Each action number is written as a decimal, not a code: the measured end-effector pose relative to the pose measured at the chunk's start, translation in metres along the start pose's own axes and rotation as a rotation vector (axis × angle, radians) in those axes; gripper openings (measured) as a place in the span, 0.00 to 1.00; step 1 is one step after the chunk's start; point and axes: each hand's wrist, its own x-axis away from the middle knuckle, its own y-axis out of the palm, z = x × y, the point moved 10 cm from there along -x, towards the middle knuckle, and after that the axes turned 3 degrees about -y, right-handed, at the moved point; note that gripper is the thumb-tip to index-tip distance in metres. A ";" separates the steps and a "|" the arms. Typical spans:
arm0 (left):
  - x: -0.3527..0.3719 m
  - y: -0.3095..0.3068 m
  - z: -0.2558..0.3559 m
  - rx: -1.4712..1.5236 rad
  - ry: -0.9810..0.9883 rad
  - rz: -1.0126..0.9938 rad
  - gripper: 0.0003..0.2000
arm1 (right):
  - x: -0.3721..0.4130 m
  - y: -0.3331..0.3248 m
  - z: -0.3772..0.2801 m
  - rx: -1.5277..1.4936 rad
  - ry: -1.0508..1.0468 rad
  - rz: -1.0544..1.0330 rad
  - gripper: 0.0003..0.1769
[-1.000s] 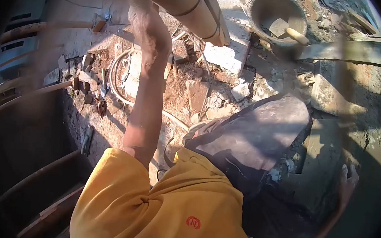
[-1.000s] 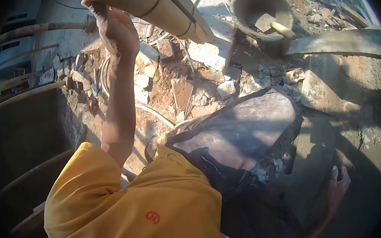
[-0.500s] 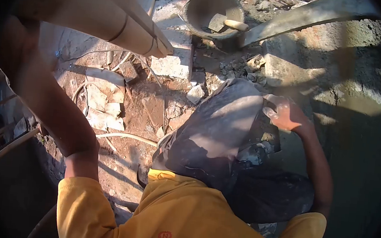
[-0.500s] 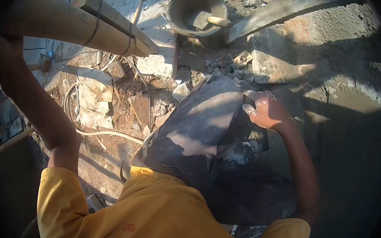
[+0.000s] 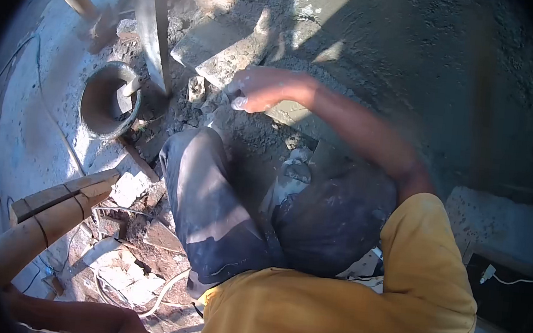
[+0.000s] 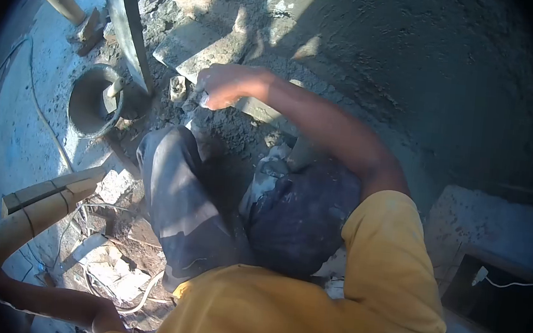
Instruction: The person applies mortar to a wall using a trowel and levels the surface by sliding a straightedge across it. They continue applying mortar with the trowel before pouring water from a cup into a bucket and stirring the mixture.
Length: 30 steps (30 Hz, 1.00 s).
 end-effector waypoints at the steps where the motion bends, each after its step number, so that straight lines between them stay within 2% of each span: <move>1: 0.005 -0.009 0.030 0.037 0.062 0.067 0.28 | 0.010 -0.025 0.018 -0.021 0.061 0.201 0.25; 2: 0.010 -0.018 0.058 0.108 0.127 0.134 0.28 | 0.025 -0.056 0.027 -0.053 0.114 0.406 0.25; 3: 0.016 -0.024 0.086 0.183 0.204 0.204 0.28 | 0.047 -0.079 0.053 -0.117 0.323 0.535 0.23; 5: 0.072 -0.036 0.149 0.353 0.451 0.391 0.27 | 0.076 -0.100 0.092 -0.124 0.407 0.667 0.25; 7: 0.141 0.005 0.156 0.043 0.433 0.231 0.36 | 0.113 -0.074 0.119 -0.358 0.579 0.627 0.25; 8: 0.141 0.035 0.094 0.516 0.072 0.154 0.30 | 0.129 -0.060 0.127 -0.475 0.650 0.604 0.24; 9: 0.190 0.099 0.060 0.517 -0.145 -0.249 0.23 | 0.137 -0.038 0.133 -0.400 0.611 0.593 0.24; 10: 0.259 0.166 0.069 0.349 -0.333 -0.541 0.19 | 0.143 -0.011 0.138 -0.327 0.568 0.583 0.24; 11: 0.316 0.222 0.021 0.346 -0.506 -0.814 0.19 | 0.154 0.017 0.134 -0.330 0.663 0.433 0.24; 12: 0.370 0.255 -0.023 0.236 -0.700 -0.963 0.18 | 0.169 0.050 0.122 -0.333 0.750 0.279 0.23; 13: 0.415 0.270 -0.070 0.255 -0.958 -0.951 0.18 | 0.189 0.099 0.122 -0.449 0.765 0.302 0.27; 14: 0.453 0.281 -0.122 0.272 -1.137 -0.931 0.23 | 0.190 0.106 0.093 -0.480 0.626 0.125 0.29; 15: 0.485 0.283 -0.162 0.220 -1.296 -0.924 0.32 | 0.205 0.149 0.103 -0.470 0.629 0.073 0.28; 16: 0.499 0.277 -0.156 0.182 -1.411 -0.933 0.39 | 0.216 0.137 0.081 -0.498 0.682 0.121 0.26; 18: 0.499 0.275 -0.152 0.199 -1.575 -0.804 0.42 | 0.233 0.172 0.093 -0.605 0.696 0.030 0.25; 19: 0.501 0.289 -0.187 0.257 -1.583 -0.718 0.42 | 0.230 0.157 0.087 -0.586 0.707 0.022 0.24; 20: 0.502 0.302 -0.208 0.378 -1.691 -0.594 0.42 | 0.228 0.137 0.083 -0.564 0.734 0.023 0.24; 22: 0.496 0.350 -0.293 0.326 -1.111 -0.822 0.35 | 0.215 0.118 0.094 -0.438 0.785 0.192 0.23; 23: 0.485 0.354 -0.293 0.370 -1.097 -0.761 0.32 | 0.210 0.105 0.096 -0.375 0.815 0.276 0.22; 24: 0.474 0.358 -0.292 0.413 -1.080 -0.701 0.28 | 0.193 0.095 0.092 -0.351 0.753 0.327 0.22; 26: 0.486 0.356 -0.288 0.660 -1.561 -0.230 0.20 | 0.153 0.079 0.079 -0.310 0.641 0.427 0.21; 28: 0.458 0.339 -0.264 0.557 -1.488 -0.200 0.14 | 0.105 0.070 0.048 -0.516 0.587 0.279 0.20; 30: 0.434 0.305 -0.216 0.393 -1.444 -0.204 0.11 | 0.078 0.058 0.012 -0.496 0.381 0.367 0.21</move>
